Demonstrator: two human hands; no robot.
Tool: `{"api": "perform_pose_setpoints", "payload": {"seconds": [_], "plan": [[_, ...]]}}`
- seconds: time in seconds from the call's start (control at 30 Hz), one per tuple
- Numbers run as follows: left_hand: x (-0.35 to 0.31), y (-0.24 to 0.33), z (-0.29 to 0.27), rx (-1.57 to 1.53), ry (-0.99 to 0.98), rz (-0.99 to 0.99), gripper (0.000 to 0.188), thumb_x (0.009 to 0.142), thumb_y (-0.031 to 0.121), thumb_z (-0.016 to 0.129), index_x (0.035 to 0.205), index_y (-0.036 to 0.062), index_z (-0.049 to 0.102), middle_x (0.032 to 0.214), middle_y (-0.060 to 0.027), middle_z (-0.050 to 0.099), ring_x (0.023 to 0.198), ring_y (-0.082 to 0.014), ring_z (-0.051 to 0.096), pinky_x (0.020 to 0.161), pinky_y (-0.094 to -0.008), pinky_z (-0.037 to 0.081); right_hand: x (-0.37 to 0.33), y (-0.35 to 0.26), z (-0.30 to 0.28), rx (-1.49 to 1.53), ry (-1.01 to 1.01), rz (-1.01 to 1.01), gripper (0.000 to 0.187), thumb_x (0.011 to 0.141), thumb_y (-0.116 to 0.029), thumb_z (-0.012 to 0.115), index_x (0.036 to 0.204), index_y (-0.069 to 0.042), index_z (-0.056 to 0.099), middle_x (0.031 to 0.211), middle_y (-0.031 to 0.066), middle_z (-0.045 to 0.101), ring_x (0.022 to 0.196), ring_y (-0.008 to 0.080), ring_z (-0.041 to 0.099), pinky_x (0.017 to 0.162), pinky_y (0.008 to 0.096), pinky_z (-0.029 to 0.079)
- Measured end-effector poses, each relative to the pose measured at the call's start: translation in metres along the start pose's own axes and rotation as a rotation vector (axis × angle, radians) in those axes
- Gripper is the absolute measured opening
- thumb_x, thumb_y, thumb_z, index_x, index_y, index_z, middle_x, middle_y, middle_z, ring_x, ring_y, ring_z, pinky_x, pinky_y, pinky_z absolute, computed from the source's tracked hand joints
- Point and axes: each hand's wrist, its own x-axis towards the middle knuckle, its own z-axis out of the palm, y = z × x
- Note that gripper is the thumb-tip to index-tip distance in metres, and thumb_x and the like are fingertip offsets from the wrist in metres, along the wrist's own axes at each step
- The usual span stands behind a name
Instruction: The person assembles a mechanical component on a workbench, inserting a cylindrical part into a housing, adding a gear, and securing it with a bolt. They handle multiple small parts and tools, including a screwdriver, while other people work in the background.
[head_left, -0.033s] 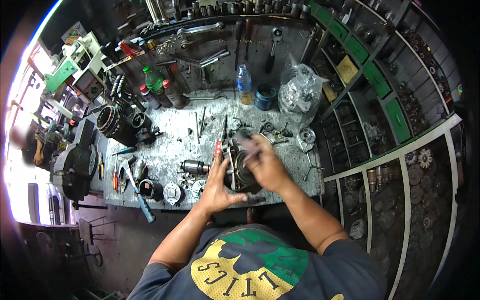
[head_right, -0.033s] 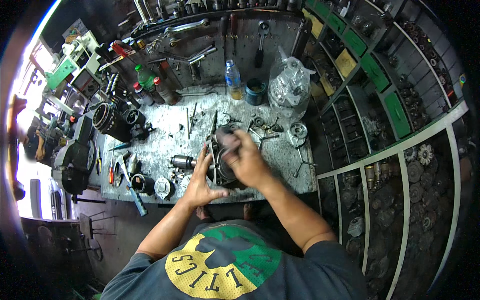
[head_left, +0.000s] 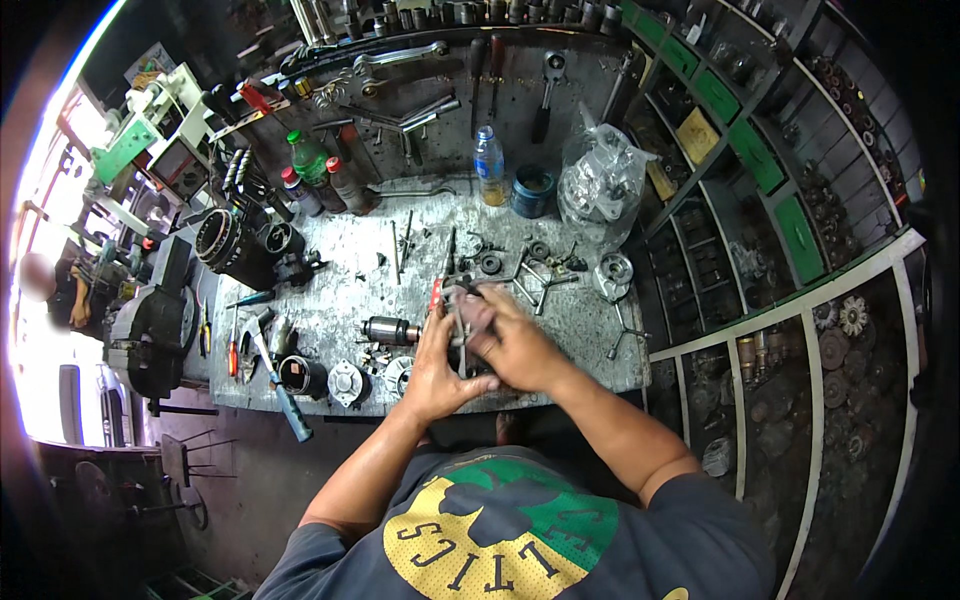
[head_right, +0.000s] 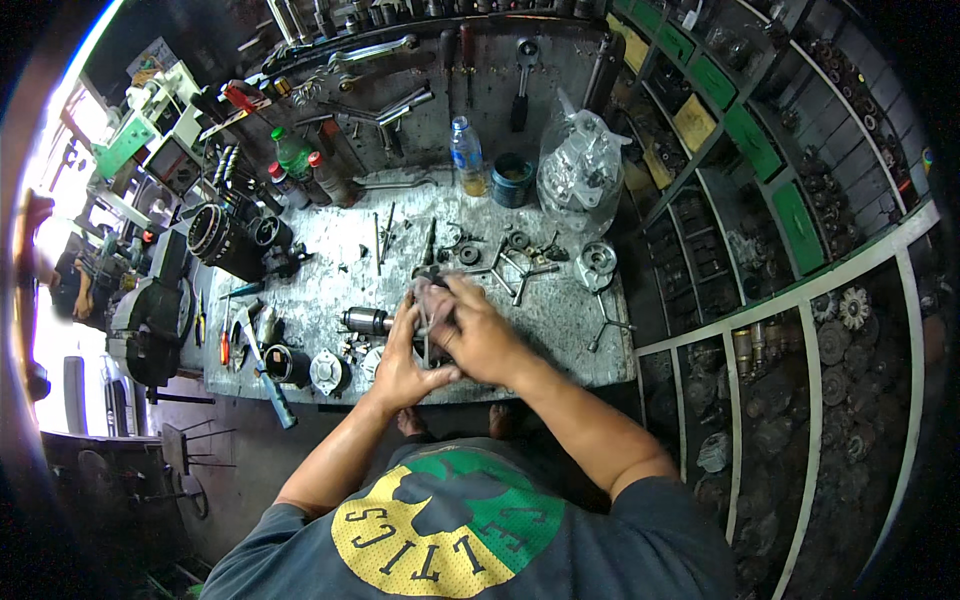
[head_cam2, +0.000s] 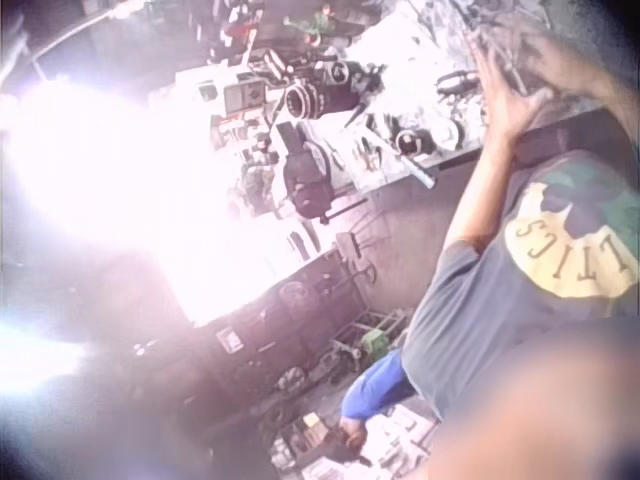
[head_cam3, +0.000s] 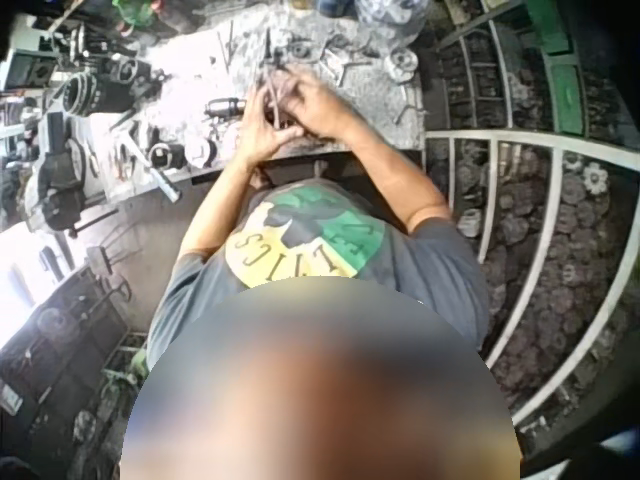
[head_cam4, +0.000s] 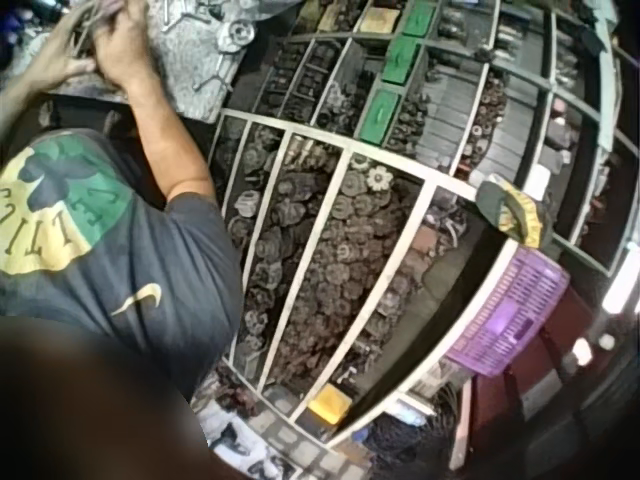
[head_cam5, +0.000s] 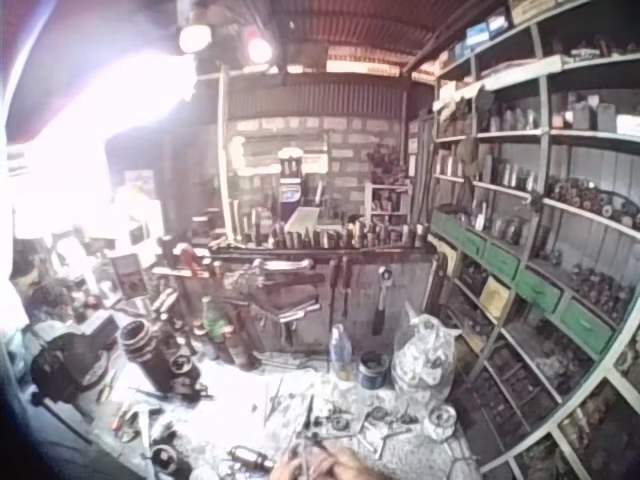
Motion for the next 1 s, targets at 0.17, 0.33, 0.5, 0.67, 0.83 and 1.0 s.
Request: {"api": "perform_pose_setpoints", "payload": {"seconds": [0.17, 0.33, 0.5, 0.67, 0.83, 1.0], "plan": [[0.007, 0.004, 0.01, 0.214, -0.053, -0.112, 0.113, 0.082, 0.034, 0.092, 0.166, -0.0068, 0.03, 0.174, -0.0362, 0.027, 0.164, -0.0475, 0.029, 0.134, -0.05, 0.028, 0.008, -0.032, 0.026, 0.171, -0.014, 0.572, 0.064, 0.107, -0.035, 0.068, 0.149, 0.012, 0.058, 0.166, 0.0349, 0.044, 0.154, 0.0513, 0.043, 0.129, 0.0525, 0.037], [-0.003, -0.001, 0.001, 0.508, -0.045, 0.209, 0.108, 0.09, 0.031, 0.084, 0.167, -0.0129, 0.022, 0.171, -0.0383, 0.031, 0.158, -0.0517, 0.037, 0.13, -0.0526, 0.033, 0.002, -0.057, 0.031, -0.154, -0.168, 0.195, 0.066, 0.109, -0.037, 0.059, 0.156, 0.008, 0.052, 0.169, 0.0288, 0.044, 0.159, 0.0468, 0.038, 0.13, 0.0657, 0.023], [0.004, -0.006, 0.0, 0.233, -0.007, 0.146, 0.093, 0.091, 0.024, 0.08, 0.163, -0.0128, 0.033, 0.166, -0.0365, 0.04, 0.156, -0.0509, 0.039, 0.13, -0.0528, 0.035, 0.022, -0.074, 0.034, -0.281, -0.073, 0.418, 0.06, 0.11, -0.031, 0.056, 0.157, 0.006, 0.053, 0.168, 0.0288, 0.045, 0.161, 0.045, 0.037, 0.133, 0.0598, 0.023], [0.009, -0.006, -0.004, 0.166, 0.014, 0.268, 0.099, 0.082, 0.019, 0.087, 0.162, -0.0089, 0.036, 0.156, -0.0298, 0.054, 0.15, -0.0497, 0.048, 0.126, -0.0517, 0.041, -0.015, -0.085, 0.015, -0.225, -0.254, 0.158, 0.041, 0.104, -0.026, 0.067, 0.138, -0.003, 0.072, 0.151, 0.022, 0.066, 0.148, 0.038, 0.057, 0.129, 0.0578, 0.034], [0.001, 0.002, -0.005, -0.005, -0.071, -0.035, 0.109, 0.075, 0.021, 0.092, 0.162, -0.0062, 0.031, 0.149, -0.0326, 0.053, 0.141, -0.047, 0.057, 0.12, -0.0495, 0.047, -0.026, -0.025, 0.041, -0.104, 0.179, 0.167, 0.05, 0.083, -0.026, 0.091, 0.125, -0.007, 0.071, 0.133, 0.0127, 0.06, 0.126, 0.0387, 0.057, 0.11, 0.0504, 0.048], [0.004, 0.011, -0.005, 0.104, -0.062, -0.074, 0.109, 0.077, 0.026, 0.094, 0.159, -0.0104, 0.032, 0.147, -0.0342, 0.054, 0.139, -0.0502, 0.056, 0.119, -0.05, 0.047, 0.007, -0.001, 0.03, 0.03, 0.073, 0.342, 0.036, 0.096, -0.029, 0.082, 0.123, -0.007, 0.073, 0.115, 0.0164, 0.067, 0.107, 0.0383, 0.069, 0.094, 0.0484, 0.057]]}}
